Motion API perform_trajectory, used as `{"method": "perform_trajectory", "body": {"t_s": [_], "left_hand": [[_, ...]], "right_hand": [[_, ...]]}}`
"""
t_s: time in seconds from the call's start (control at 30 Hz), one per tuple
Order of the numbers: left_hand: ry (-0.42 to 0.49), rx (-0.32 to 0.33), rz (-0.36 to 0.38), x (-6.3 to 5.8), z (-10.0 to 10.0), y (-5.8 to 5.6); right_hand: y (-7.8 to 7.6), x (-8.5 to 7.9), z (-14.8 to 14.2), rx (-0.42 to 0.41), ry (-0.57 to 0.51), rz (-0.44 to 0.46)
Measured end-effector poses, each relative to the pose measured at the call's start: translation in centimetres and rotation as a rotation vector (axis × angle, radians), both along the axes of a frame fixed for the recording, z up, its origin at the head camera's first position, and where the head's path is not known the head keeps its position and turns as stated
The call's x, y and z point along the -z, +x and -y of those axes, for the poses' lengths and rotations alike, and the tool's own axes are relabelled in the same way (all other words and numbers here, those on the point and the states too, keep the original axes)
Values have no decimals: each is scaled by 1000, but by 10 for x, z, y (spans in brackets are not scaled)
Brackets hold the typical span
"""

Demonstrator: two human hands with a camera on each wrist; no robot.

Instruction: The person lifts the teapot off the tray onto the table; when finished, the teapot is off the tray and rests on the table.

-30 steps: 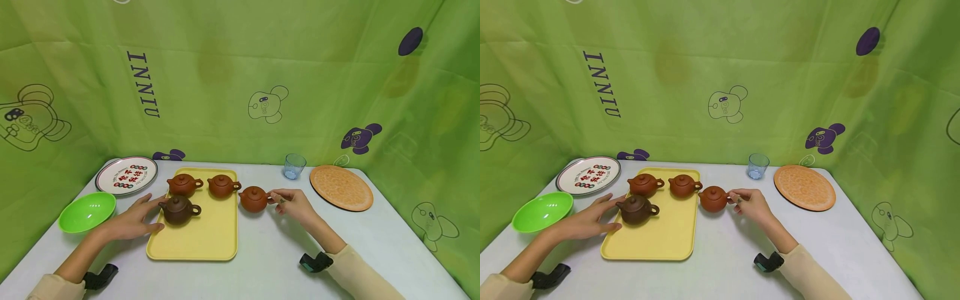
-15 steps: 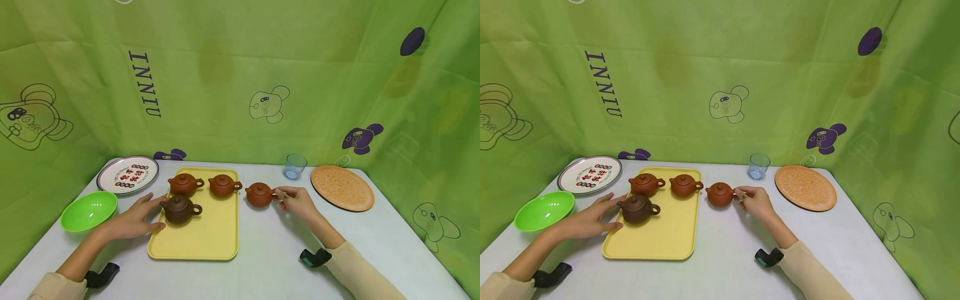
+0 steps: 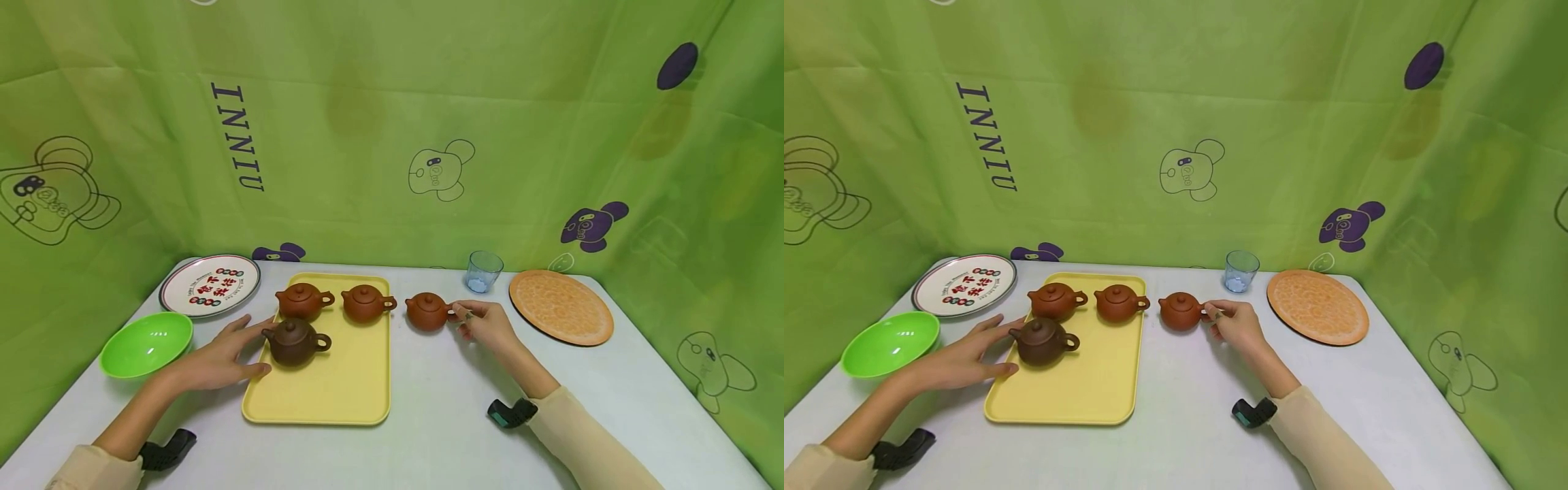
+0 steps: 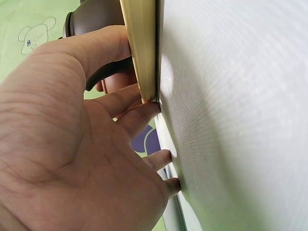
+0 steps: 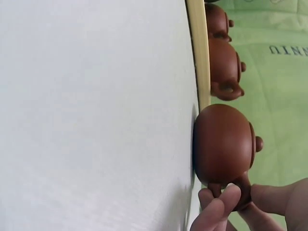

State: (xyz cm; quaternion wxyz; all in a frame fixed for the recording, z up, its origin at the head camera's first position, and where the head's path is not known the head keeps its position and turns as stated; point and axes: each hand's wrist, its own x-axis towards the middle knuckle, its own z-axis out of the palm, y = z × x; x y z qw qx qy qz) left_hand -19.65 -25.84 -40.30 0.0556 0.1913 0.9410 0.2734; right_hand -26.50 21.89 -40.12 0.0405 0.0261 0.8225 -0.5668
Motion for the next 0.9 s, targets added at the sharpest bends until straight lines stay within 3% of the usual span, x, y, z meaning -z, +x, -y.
{"method": "perform_trajectory", "body": {"t_s": [0.9], "left_hand": [[10, 2, 1, 0, 0, 1]], "right_hand": [[-16, 3, -1, 23, 35, -11]]}}
